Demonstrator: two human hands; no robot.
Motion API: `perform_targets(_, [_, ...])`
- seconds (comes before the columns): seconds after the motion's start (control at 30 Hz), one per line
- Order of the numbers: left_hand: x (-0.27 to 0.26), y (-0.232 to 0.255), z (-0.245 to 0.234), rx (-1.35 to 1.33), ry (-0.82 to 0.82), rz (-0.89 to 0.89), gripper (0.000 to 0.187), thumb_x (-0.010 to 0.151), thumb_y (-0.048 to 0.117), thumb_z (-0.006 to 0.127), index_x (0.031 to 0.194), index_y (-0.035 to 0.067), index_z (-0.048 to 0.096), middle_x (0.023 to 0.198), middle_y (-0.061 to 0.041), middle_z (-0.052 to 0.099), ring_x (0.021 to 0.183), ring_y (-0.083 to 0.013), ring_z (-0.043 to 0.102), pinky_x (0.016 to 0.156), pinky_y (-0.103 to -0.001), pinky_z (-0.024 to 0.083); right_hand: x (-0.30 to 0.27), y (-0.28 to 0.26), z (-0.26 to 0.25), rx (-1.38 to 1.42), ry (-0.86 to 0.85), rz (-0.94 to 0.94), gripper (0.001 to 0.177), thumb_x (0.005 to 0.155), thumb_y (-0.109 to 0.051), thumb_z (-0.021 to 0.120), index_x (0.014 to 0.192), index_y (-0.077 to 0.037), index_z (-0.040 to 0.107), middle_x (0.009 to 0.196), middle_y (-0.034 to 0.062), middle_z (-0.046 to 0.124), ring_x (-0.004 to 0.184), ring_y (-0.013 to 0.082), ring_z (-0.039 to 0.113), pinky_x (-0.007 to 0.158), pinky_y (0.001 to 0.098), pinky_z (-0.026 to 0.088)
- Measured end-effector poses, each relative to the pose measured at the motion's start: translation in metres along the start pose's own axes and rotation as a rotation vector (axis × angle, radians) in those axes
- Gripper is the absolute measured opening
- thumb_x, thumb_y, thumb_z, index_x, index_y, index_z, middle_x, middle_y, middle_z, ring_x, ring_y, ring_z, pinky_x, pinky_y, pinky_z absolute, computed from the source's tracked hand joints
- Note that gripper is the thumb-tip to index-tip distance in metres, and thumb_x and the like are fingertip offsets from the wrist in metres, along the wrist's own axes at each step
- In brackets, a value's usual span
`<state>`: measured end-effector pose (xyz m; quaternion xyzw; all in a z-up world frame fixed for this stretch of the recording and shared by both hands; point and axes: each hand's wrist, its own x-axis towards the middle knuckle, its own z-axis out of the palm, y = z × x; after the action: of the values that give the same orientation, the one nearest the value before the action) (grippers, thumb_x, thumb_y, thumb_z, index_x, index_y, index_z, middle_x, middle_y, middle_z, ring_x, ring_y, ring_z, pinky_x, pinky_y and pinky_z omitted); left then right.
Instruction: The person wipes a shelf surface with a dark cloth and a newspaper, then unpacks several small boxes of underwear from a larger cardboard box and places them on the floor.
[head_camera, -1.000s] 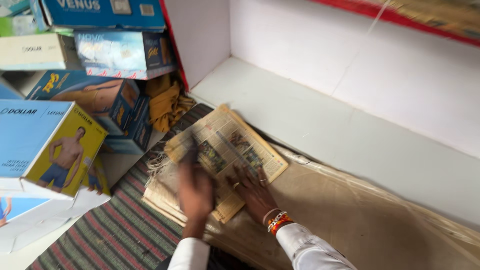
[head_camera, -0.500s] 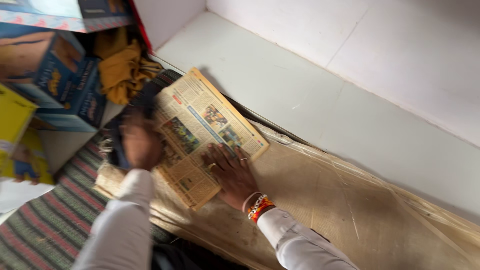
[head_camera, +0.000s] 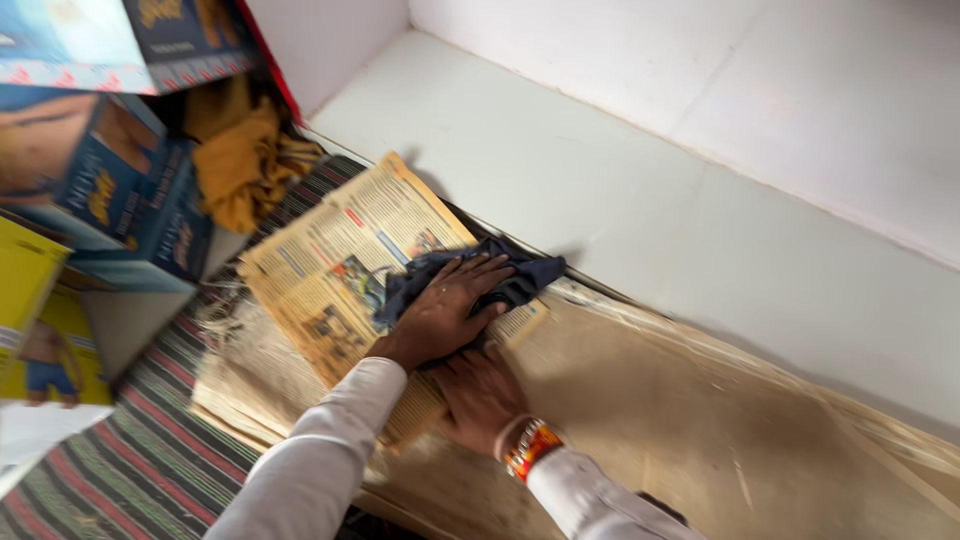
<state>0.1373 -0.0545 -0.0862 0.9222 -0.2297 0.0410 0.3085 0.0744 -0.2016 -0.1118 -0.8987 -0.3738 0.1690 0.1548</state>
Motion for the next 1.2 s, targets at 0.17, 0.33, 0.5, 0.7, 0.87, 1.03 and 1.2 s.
perform_targets(0.17, [-0.013,-0.074,-0.014,0.247,0.45,0.166,0.052,0.111,0.032,0.053,0.156,0.007,0.046,0.16,-0.015,0.05,0.152,-0.0275,0.042,0.13,-0.044,0.029,0.004,-0.002,-0.001,-0.214,0.351,-0.235,0.09,0.07,-0.041,0.072,0.146,-0.002,0.042,0.16,0.0171,0.033,0.151,0.0341,0.023,0.123,0.0544,0.011])
perform_targets(0.33, [-0.057,-0.145,-0.069,0.429,0.526,-0.327,0.043,0.113,0.025,0.05,0.151,0.006,0.048,0.14,-0.023,0.059,0.127,-0.0363,0.058,0.109,-0.045,0.045,0.01,-0.004,-0.006,-0.227,0.188,-0.163,0.108,0.071,-0.039,0.073,0.159,-0.005,0.02,0.167,0.0121,0.017,0.155,0.0293,0.011,0.125,0.0506,0.004])
perform_targets(0.5, [-0.123,-0.121,-0.123,0.24,0.615,-0.636,0.038,0.108,0.015,0.047,0.143,0.003,0.056,0.135,-0.027,0.062,0.12,-0.0457,0.06,0.102,-0.051,0.048,0.007,-0.005,-0.008,-0.085,0.257,-0.195,0.1,0.077,-0.04,0.073,0.158,-0.007,0.024,0.166,0.0123,0.02,0.154,0.0304,0.014,0.125,0.0513,0.005])
perform_targets(0.7, [-0.212,-0.045,-0.133,0.001,1.107,-0.537,0.042,0.112,0.027,0.055,0.14,-0.004,0.058,0.133,-0.024,0.064,0.122,-0.0329,0.062,0.107,-0.045,0.047,0.003,-0.012,-0.02,-0.229,0.262,-0.206,0.084,0.077,-0.01,0.067,0.155,-0.021,0.039,0.167,0.0078,0.029,0.154,0.0274,0.022,0.123,0.0497,0.011])
perform_targets(0.87, [-0.273,0.006,-0.171,-0.597,1.178,-0.766,0.06,0.104,0.04,0.072,0.134,-0.012,0.064,0.121,-0.026,0.067,0.109,-0.0283,0.061,0.096,-0.038,0.05,-0.001,-0.061,-0.052,0.243,0.564,-0.429,0.058,0.093,0.003,0.047,0.148,-0.012,0.054,0.148,0.0156,0.06,0.136,0.0271,0.057,0.115,0.043,0.046])
perform_targets(1.03, [-0.281,0.076,-0.219,0.219,0.871,-0.531,0.112,0.059,0.031,0.09,0.147,-0.013,0.038,0.14,-0.039,0.05,0.127,-0.0519,0.053,0.096,-0.052,0.051,-0.002,-0.143,-0.09,0.567,0.03,-0.196,0.041,0.111,-0.031,0.038,0.139,-0.008,0.059,0.107,0.0187,0.071,0.088,0.0297,0.069,0.083,0.0394,0.062])
perform_targets(1.2, [-0.289,0.114,-0.262,0.519,0.724,-0.399,0.144,0.046,0.032,0.095,0.162,-0.002,0.018,0.16,-0.037,0.034,0.134,-0.0514,0.047,0.086,-0.05,0.05,0.017,-0.187,-0.096,0.8,-0.138,-0.71,0.065,0.112,-0.057,0.033,0.13,-0.002,0.061,0.116,0.0121,0.069,0.115,0.0192,0.067,0.102,0.0372,0.057])
